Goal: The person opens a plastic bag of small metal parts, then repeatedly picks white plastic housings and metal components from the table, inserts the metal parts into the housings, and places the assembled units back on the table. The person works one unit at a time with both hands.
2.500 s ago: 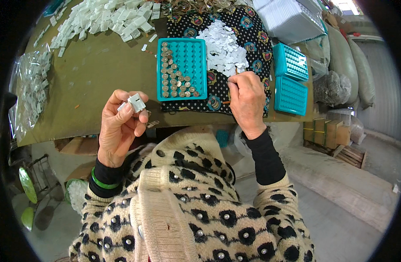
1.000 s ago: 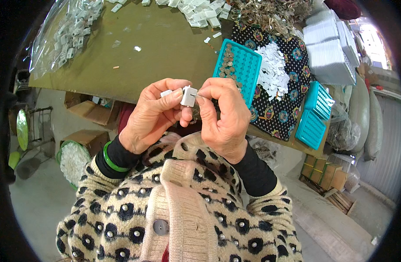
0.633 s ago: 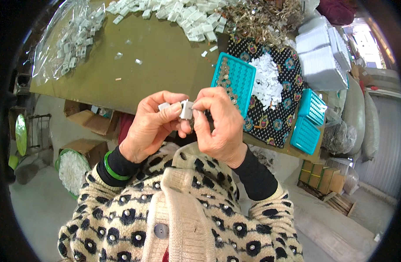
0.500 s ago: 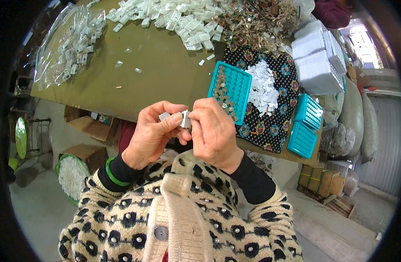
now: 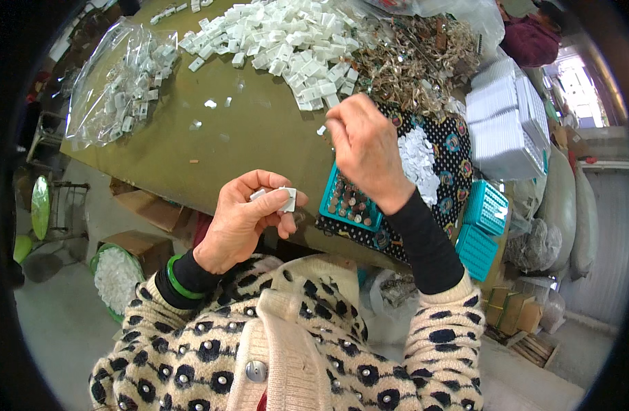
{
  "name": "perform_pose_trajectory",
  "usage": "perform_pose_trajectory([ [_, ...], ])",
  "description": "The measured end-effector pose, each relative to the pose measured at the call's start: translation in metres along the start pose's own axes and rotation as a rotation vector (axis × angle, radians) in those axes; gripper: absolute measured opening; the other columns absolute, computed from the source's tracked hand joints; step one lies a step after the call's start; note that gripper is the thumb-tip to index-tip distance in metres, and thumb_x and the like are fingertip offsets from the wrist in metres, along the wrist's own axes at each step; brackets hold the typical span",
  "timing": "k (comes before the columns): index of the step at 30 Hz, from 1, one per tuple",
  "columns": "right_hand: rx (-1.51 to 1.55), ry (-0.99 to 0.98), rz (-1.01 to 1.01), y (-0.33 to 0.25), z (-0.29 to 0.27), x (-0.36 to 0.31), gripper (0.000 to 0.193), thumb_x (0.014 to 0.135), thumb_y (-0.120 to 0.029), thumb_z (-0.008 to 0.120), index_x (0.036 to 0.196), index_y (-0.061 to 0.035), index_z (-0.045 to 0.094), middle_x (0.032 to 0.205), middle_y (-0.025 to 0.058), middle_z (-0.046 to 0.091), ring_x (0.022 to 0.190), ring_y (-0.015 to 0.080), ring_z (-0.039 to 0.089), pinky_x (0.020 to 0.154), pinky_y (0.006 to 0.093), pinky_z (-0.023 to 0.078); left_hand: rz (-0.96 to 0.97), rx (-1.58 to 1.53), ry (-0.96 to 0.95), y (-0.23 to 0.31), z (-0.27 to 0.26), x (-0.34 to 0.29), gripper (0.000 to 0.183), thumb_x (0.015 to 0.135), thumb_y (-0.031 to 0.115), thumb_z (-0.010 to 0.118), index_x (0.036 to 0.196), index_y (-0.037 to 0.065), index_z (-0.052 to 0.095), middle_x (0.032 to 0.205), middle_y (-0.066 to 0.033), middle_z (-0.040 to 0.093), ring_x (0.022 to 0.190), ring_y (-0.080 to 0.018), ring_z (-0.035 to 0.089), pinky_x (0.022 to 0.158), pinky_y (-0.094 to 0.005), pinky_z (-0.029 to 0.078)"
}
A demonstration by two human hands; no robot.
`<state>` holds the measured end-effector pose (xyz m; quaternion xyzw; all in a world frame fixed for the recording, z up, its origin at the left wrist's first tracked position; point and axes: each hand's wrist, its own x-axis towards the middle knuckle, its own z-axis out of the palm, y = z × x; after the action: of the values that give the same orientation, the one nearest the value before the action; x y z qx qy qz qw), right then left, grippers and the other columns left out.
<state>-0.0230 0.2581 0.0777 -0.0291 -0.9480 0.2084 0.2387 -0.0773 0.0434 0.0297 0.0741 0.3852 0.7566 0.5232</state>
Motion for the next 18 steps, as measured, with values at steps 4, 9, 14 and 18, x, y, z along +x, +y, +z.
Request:
perform_pose_trajectory([
  [4,-0.209,0.015,-0.121,0.037,0.017,0.026,0.022,0.082,0.0,0.062,0.104,-0.0004,0.059,0.104,0.0157,0.057,0.095,0.035,0.06,0.079,0.0415,0.05,-0.02,-0.073,0.015,0.021,0.001,0.003,0.022,0.095,0.012,0.062,0.115,0.003,0.061,0.099,-0.0155,0.07,0.068,-0.0149,0.066,0.058,-0.027,0.056],
  [9,-0.215,-0.103,-0.104,0.05,0.031,0.035,0.021,0.08,0.001,0.063,0.1,-0.0014,0.058,0.102,0.0145,0.053,0.094,0.0338,0.06,0.077,0.0404,0.051,0.466,0.201,0.119,0.087,-0.001,-0.003,0.015,0.095,0.01,0.061,0.11,0.006,0.063,0.095,-0.0105,0.068,0.06,-0.0068,0.051,0.05,-0.019,0.039],
  [14,-0.137,-0.124,-0.037,0.053,0.03,0.038,0.017,0.078,0.001,0.065,0.094,-0.0001,0.058,0.098,0.0137,0.051,0.091,0.0332,0.059,0.075,0.0405,0.051,1.086,0.552,0.361,0.168,-0.037,-0.001,0.018,0.094,0.008,0.063,0.11,0.001,0.063,0.095,-0.0072,0.07,0.062,-0.0041,0.05,0.052,-0.0162,0.039],
  [18,-0.157,-0.116,-0.131,0.058,0.028,0.039,0.02,0.079,0.001,0.065,0.096,-0.0014,0.055,0.098,0.0149,0.052,0.093,0.0346,0.058,0.077,0.0418,0.049,1.047,1.167,0.608,0.231,-0.086,0.022,0.022,0.09,0.013,0.067,0.109,0.003,0.068,0.099,-0.0067,0.071,0.075,-0.0107,0.061,0.059,-0.0226,0.047],
])
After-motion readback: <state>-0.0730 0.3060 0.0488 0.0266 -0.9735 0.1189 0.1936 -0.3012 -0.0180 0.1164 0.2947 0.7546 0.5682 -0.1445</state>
